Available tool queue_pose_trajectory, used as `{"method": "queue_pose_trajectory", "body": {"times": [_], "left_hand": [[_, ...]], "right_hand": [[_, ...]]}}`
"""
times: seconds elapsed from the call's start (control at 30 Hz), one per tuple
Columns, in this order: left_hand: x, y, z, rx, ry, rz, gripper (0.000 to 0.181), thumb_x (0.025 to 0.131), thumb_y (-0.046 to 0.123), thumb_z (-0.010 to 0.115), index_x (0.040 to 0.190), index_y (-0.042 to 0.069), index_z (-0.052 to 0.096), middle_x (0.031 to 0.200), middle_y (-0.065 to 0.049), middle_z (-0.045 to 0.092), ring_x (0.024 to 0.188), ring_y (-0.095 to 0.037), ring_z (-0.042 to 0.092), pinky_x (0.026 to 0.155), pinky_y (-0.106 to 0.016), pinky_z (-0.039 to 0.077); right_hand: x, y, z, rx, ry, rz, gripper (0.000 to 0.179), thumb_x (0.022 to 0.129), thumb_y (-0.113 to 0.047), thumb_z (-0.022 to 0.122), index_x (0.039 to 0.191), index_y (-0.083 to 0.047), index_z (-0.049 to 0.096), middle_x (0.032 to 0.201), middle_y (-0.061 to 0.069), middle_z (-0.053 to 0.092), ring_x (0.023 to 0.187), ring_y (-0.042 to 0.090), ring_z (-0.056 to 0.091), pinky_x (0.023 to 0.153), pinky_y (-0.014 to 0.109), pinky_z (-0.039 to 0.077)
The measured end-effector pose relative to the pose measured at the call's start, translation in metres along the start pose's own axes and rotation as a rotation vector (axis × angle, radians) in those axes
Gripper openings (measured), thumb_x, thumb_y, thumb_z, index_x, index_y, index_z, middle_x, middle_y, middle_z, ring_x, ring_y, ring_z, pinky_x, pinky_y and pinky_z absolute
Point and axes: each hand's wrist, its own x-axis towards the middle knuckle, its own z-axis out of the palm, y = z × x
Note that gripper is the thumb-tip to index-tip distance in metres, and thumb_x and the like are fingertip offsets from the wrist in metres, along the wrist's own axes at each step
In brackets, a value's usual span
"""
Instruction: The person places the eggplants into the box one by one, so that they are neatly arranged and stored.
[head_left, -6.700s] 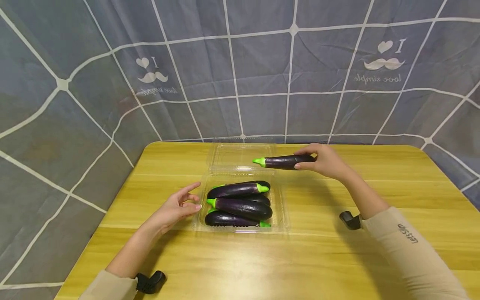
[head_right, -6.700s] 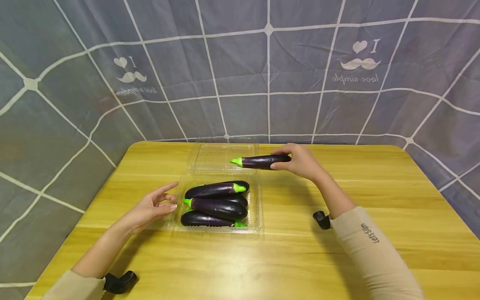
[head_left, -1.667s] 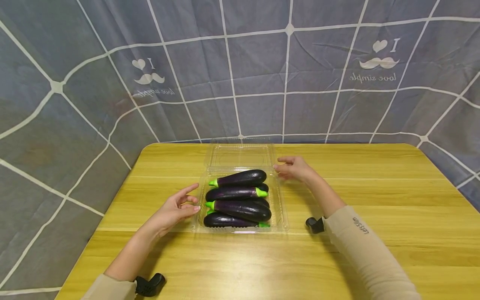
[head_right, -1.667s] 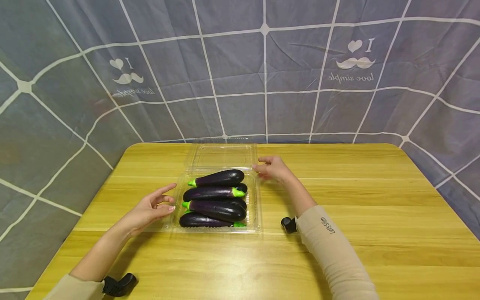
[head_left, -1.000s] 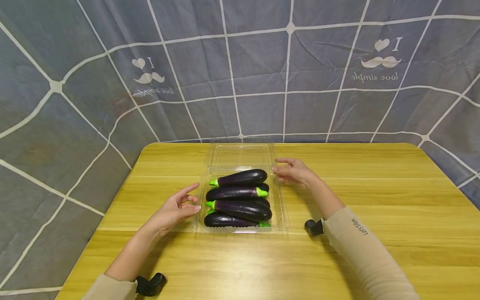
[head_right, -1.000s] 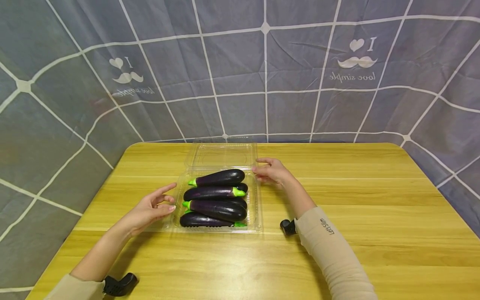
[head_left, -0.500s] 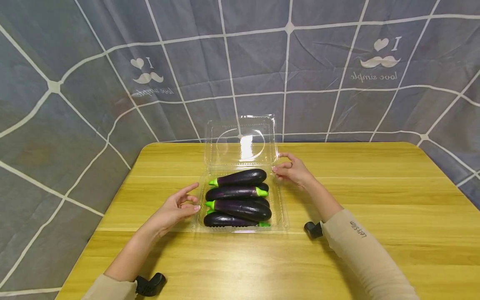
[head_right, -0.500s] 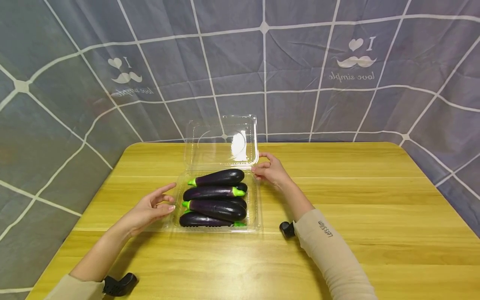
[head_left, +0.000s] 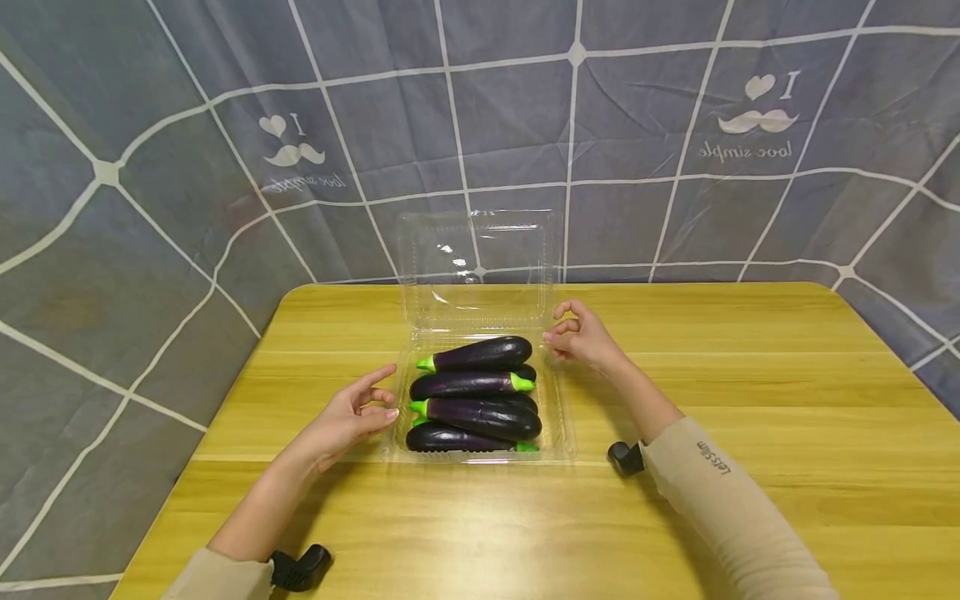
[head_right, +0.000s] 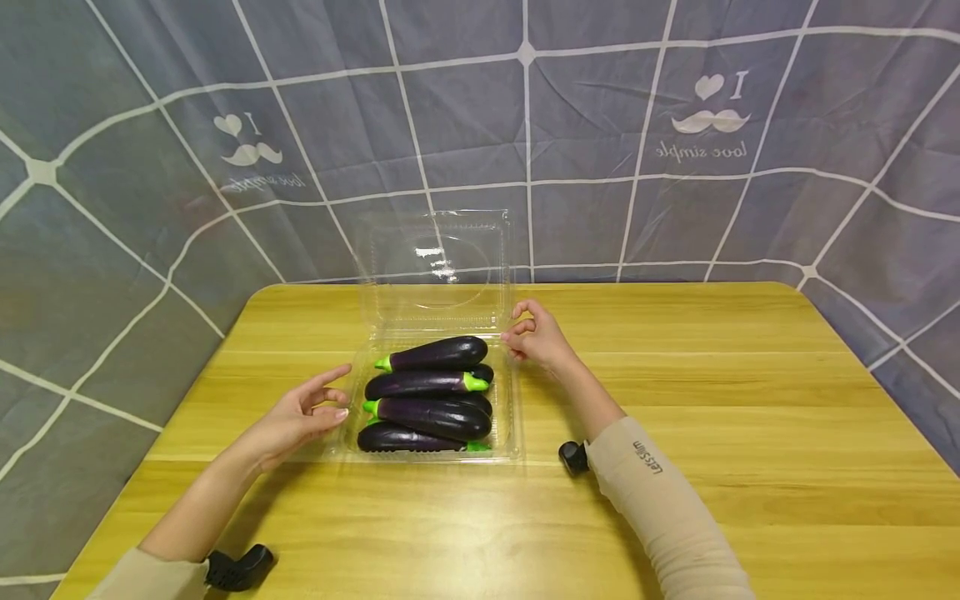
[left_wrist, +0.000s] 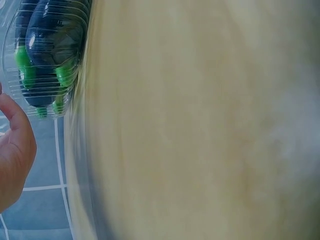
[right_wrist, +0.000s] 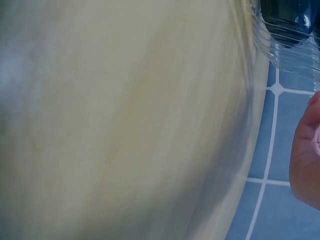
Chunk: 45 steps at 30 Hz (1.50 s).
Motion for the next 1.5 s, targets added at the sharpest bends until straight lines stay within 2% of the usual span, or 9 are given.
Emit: {"method": "queue_pose_trajectory", "body": {"times": [0.23, 0.4, 0.63, 0.9, 1.03, 1.17, 1.27, 1.37, 1.5], "left_hand": [[0.0, -0.001, -0.001, -0.001, -0.003, -0.007, 0.073, 0.088, 0.002, 0.061, 0.148, 0.005, 0.018, 0.105, -0.007, 0.045, 0.08, -0.01, 0.055, 0.069, -0.02, 0.047], [0.0, 0.0, -0.001, 0.0, 0.001, 0.0, 0.071, 0.089, 0.002, 0.061, 0.148, 0.007, 0.021, 0.105, -0.008, 0.045, 0.082, -0.012, 0.056, 0.071, -0.021, 0.047], [-0.001, 0.001, 0.001, 0.016, 0.01, 0.004, 0.062, 0.089, 0.002, 0.06, 0.143, 0.0, 0.029, 0.105, -0.007, 0.045, 0.086, -0.011, 0.056, 0.071, -0.021, 0.048], [-0.002, 0.001, 0.0, 0.017, 0.01, 0.006, 0.06, 0.09, 0.001, 0.058, 0.142, -0.003, 0.03, 0.105, -0.009, 0.045, 0.086, -0.01, 0.055, 0.071, -0.02, 0.048], [-0.002, 0.001, 0.0, 0.018, 0.011, 0.003, 0.059, 0.09, 0.002, 0.059, 0.142, -0.003, 0.03, 0.106, -0.01, 0.045, 0.085, -0.01, 0.055, 0.071, -0.021, 0.048], [-0.003, 0.0, -0.001, 0.017, 0.007, -0.002, 0.06, 0.09, 0.002, 0.059, 0.142, -0.003, 0.03, 0.106, -0.011, 0.044, 0.085, -0.011, 0.054, 0.071, -0.021, 0.048], [-0.004, 0.0, -0.001, 0.019, 0.007, -0.011, 0.061, 0.09, 0.003, 0.059, 0.142, -0.003, 0.029, 0.107, -0.011, 0.044, 0.085, -0.012, 0.054, 0.072, -0.021, 0.048], [-0.004, 0.001, 0.0, 0.015, 0.009, -0.016, 0.061, 0.09, 0.003, 0.059, 0.143, -0.002, 0.029, 0.106, -0.01, 0.044, 0.086, -0.011, 0.054, 0.071, -0.021, 0.048], [-0.002, 0.001, 0.0, 0.008, 0.015, -0.02, 0.06, 0.09, 0.002, 0.059, 0.143, -0.002, 0.03, 0.105, -0.008, 0.044, 0.085, -0.009, 0.054, 0.07, -0.02, 0.048]], "right_hand": [[-0.002, 0.002, 0.001, -0.062, 0.007, -0.059, 0.021, 0.085, 0.013, 0.057, 0.091, 0.005, 0.039, 0.071, 0.005, 0.056, 0.051, 0.014, 0.051, 0.048, 0.021, 0.043], [-0.001, 0.004, 0.001, -0.059, 0.011, -0.09, 0.019, 0.085, 0.013, 0.057, 0.09, 0.005, 0.04, 0.076, 0.007, 0.053, 0.052, 0.013, 0.051, 0.049, 0.02, 0.043], [0.0, 0.007, -0.001, -0.059, -0.007, -0.114, 0.017, 0.085, 0.013, 0.055, 0.092, 0.007, 0.042, 0.091, 0.014, 0.053, 0.055, 0.012, 0.051, 0.051, 0.02, 0.045], [0.002, 0.012, -0.007, 0.043, -0.072, -0.068, 0.016, 0.083, 0.016, 0.054, 0.084, 0.0, 0.054, 0.082, 0.001, 0.059, 0.058, 0.01, 0.053, 0.054, 0.019, 0.046], [0.001, 0.011, -0.01, 0.155, -0.12, -0.012, 0.027, 0.085, 0.018, 0.05, 0.083, -0.008, 0.058, 0.078, 0.002, 0.059, 0.06, 0.01, 0.054, 0.055, 0.018, 0.045], [-0.001, 0.012, -0.012, 0.214, -0.154, 0.059, 0.027, 0.088, 0.013, 0.05, 0.085, -0.011, 0.061, 0.079, 0.003, 0.059, 0.061, 0.011, 0.054, 0.057, 0.019, 0.046], [-0.001, 0.014, -0.011, 0.214, -0.164, 0.104, 0.014, 0.09, 0.008, 0.052, 0.098, 0.002, 0.061, 0.079, 0.003, 0.059, 0.059, 0.011, 0.053, 0.056, 0.019, 0.046], [-0.001, 0.014, -0.01, 0.184, -0.147, 0.103, 0.022, 0.09, 0.006, 0.053, 0.111, 0.013, 0.051, 0.076, 0.001, 0.058, 0.057, 0.011, 0.052, 0.054, 0.018, 0.045], [0.001, 0.012, -0.011, 0.191, -0.134, 0.085, 0.022, 0.089, 0.009, 0.053, 0.109, 0.009, 0.044, 0.075, 0.0, 0.059, 0.055, 0.01, 0.052, 0.053, 0.018, 0.044]]}}
